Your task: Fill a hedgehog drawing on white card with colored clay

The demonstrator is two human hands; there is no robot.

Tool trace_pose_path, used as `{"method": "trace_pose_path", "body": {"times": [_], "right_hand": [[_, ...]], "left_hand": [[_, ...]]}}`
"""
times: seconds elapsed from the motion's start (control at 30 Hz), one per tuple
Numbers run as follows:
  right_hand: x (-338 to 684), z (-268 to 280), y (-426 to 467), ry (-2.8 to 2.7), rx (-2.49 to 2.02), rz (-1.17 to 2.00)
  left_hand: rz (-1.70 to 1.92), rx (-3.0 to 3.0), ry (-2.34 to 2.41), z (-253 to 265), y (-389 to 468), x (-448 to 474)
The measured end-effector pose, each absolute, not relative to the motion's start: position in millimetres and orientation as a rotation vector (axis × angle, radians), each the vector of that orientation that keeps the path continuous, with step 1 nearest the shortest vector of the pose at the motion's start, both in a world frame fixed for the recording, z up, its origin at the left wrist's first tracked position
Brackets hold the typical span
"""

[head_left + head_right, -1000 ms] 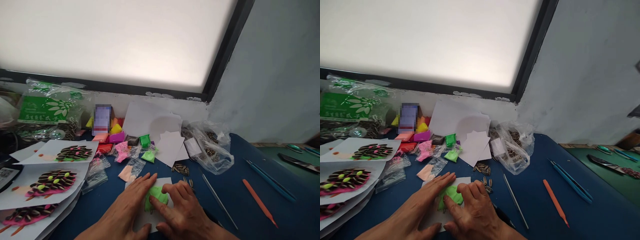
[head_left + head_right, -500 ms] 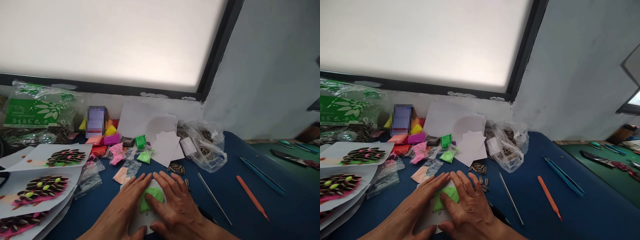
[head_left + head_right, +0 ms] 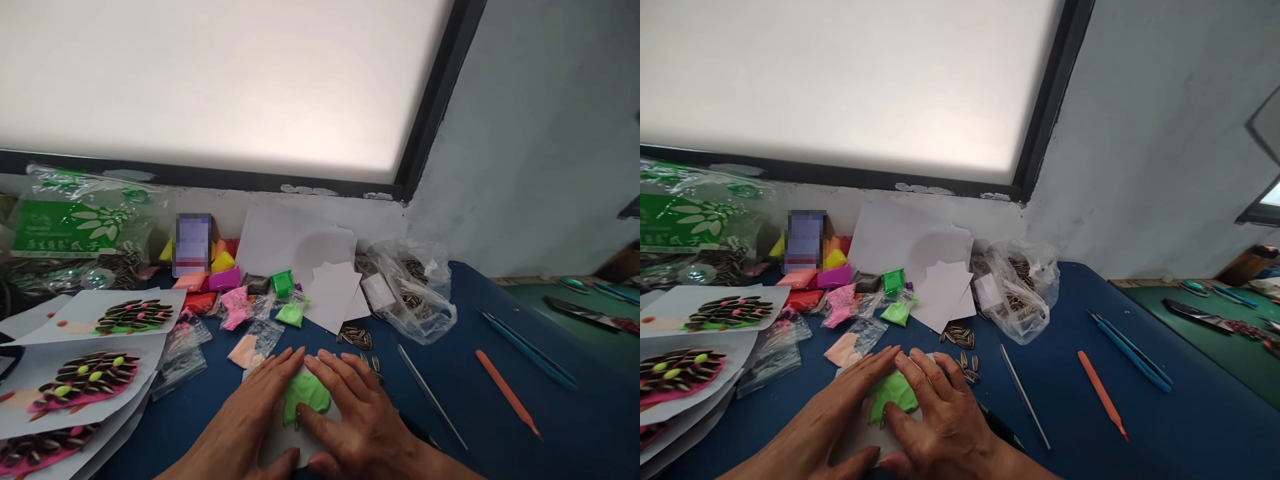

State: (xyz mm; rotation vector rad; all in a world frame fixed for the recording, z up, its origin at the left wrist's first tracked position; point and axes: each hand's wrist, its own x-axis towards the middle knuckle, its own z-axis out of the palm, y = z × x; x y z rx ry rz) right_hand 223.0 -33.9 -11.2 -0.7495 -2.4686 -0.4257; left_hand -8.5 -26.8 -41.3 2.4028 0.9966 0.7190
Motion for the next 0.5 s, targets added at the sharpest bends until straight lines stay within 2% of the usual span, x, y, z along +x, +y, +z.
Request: {"method": "trace_pose_path", "body": {"times": [0.5], "right_hand": [[228, 2, -40, -2.545, -0.937, -0.376]], "left_hand": [[0.626, 2.383, 1.055, -15, -36, -7]]}}
